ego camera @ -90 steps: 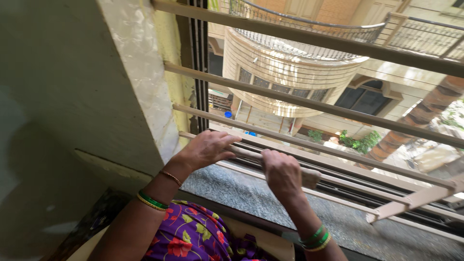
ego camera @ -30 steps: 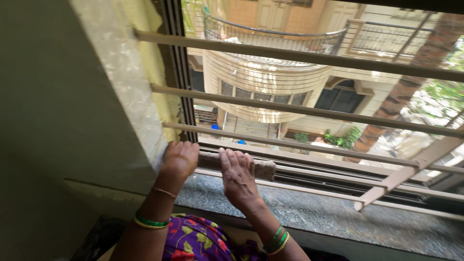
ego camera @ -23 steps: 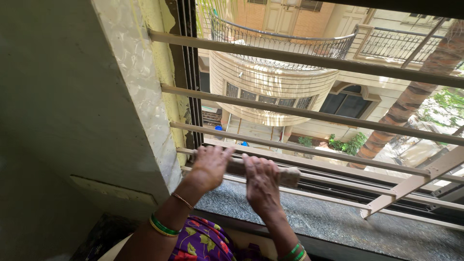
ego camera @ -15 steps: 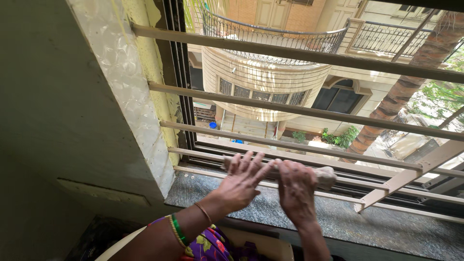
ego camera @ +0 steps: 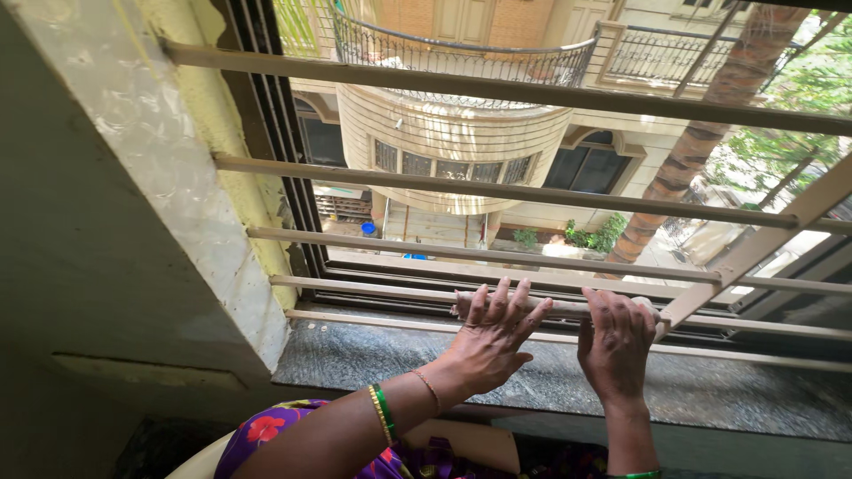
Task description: The person wipes the horizontal metal bars of a window grille using a patterned cloth. They systematically clean each bar from one side to the other, occasionally adjusting the cloth to use a cleaner section.
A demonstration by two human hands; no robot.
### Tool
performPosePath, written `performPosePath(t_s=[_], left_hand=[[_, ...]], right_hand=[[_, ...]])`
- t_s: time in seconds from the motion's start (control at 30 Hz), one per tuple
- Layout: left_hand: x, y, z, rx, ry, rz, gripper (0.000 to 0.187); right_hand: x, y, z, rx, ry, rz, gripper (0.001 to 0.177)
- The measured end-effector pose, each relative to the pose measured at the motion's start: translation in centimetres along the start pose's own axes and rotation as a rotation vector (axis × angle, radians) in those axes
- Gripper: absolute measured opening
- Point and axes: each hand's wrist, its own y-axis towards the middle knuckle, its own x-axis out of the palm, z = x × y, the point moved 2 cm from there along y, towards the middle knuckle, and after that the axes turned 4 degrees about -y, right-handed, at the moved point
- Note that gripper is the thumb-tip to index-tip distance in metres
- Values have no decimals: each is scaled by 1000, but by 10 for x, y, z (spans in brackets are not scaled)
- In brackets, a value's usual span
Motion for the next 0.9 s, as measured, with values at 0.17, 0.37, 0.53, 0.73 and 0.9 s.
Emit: performPosePath(t_s=[0.17,0.37,0.53,0.73,0.9], left_hand=[[7,15,17,23,-7,32,95],[8,11,5,78,41,43,99],[-7,-7,-21,85,23,-57,100],[-49,-36,-63,13,-52,-330,101],[-90,-55,-91,-166,-113,-570,104]], right_hand=[[1,-6,20,57,-19,23,37],[16,-15,13,154,-130,-59,58],[21,-16,-16,156,-77,-96,69],[20,-11,-77,66,16,-49,74],[26,-5,-126,19,130,-89,80]])
